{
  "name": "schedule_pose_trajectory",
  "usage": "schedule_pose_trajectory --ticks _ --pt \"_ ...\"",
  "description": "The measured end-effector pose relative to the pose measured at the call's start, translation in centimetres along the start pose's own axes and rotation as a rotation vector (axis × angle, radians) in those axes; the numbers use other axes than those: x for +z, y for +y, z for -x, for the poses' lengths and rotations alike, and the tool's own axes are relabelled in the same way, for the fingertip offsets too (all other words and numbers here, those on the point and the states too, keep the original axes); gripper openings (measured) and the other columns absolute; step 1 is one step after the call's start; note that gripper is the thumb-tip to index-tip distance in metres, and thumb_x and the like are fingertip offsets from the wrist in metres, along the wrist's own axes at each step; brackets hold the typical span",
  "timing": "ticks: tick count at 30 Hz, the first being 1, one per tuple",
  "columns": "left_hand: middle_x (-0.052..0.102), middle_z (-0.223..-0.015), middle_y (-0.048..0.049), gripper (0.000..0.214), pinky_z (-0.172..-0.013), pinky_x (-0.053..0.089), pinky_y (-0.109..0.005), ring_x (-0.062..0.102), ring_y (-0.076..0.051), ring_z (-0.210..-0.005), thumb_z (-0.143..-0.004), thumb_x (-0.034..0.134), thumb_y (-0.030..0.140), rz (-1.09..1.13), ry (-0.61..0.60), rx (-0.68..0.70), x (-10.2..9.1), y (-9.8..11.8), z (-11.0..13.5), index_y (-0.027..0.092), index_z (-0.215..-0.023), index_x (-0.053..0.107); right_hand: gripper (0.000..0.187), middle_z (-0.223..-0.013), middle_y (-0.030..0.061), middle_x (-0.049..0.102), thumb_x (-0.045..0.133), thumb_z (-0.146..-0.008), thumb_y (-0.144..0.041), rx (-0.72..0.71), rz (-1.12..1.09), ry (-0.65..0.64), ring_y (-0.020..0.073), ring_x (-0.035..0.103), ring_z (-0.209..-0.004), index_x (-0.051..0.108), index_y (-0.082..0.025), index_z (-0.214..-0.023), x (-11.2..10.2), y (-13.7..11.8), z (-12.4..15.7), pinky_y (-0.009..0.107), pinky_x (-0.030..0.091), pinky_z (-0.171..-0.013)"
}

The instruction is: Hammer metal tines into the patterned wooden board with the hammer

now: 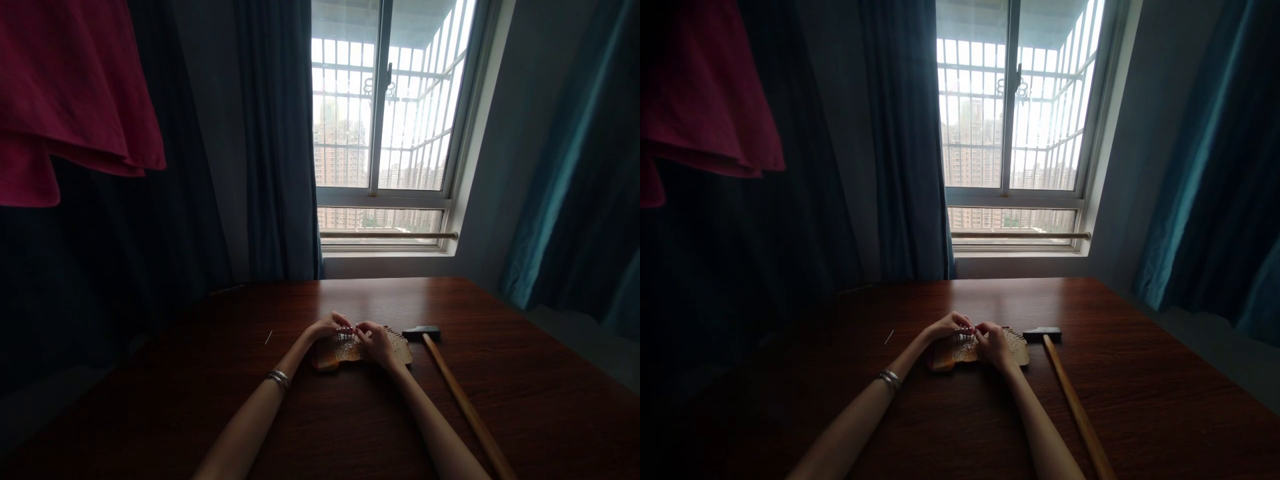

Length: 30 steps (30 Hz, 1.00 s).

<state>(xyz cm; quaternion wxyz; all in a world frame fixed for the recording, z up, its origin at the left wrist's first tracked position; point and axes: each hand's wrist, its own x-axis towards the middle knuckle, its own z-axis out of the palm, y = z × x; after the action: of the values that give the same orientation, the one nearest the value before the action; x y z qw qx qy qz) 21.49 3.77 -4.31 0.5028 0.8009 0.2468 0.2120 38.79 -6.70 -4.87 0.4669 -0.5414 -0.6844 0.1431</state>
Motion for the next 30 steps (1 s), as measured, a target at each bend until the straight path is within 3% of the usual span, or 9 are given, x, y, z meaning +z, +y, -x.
schedule_pose_trajectory --ticks 10,22,30 --pt "0.067 -0.082 -0.0079 0.03 -0.065 0.043 -0.023 0.057 -0.014 -0.071 -0.066 0.07 0.037 0.008 -0.03 0.026 0.0 0.4 0.1 0.011 -0.081 0.073 0.018 -0.081 0.0012 0.072 0.053 -0.081 -0.025 0.02 0.014 -0.019 0.0147 0.063 -0.074 0.07 -0.026 -0.079 0.0 -0.1 0.0 0.023 0.045 -0.071" --pt "0.064 -0.082 -0.0047 0.027 -0.066 0.043 -0.023 0.055 -0.012 -0.071 -0.065 0.073 0.035 0.066 -0.026 0.021 -0.2 -2.0 -0.8 0.012 -0.079 0.072 0.016 -0.081 0.0014 0.071 0.053 -0.082 -0.025 -0.06 0.067 -0.027 0.0139 0.061 -0.073 0.07 -0.024 -0.081 0.2 0.5 0.0 0.022 0.044 -0.07" --pt "0.065 -0.083 -0.0046 0.026 -0.065 0.044 -0.022 0.055 -0.012 -0.072 -0.065 0.072 0.034 0.075 -0.038 0.025 -0.3 -1.7 -0.7 0.013 -0.081 0.073 0.016 -0.082 0.0019 0.07 0.053 -0.082 -0.023 -0.085 0.062 -0.024 0.0135 0.062 -0.074 0.069 -0.024 -0.083 0.2 0.5 0.0 0.021 0.044 -0.069"
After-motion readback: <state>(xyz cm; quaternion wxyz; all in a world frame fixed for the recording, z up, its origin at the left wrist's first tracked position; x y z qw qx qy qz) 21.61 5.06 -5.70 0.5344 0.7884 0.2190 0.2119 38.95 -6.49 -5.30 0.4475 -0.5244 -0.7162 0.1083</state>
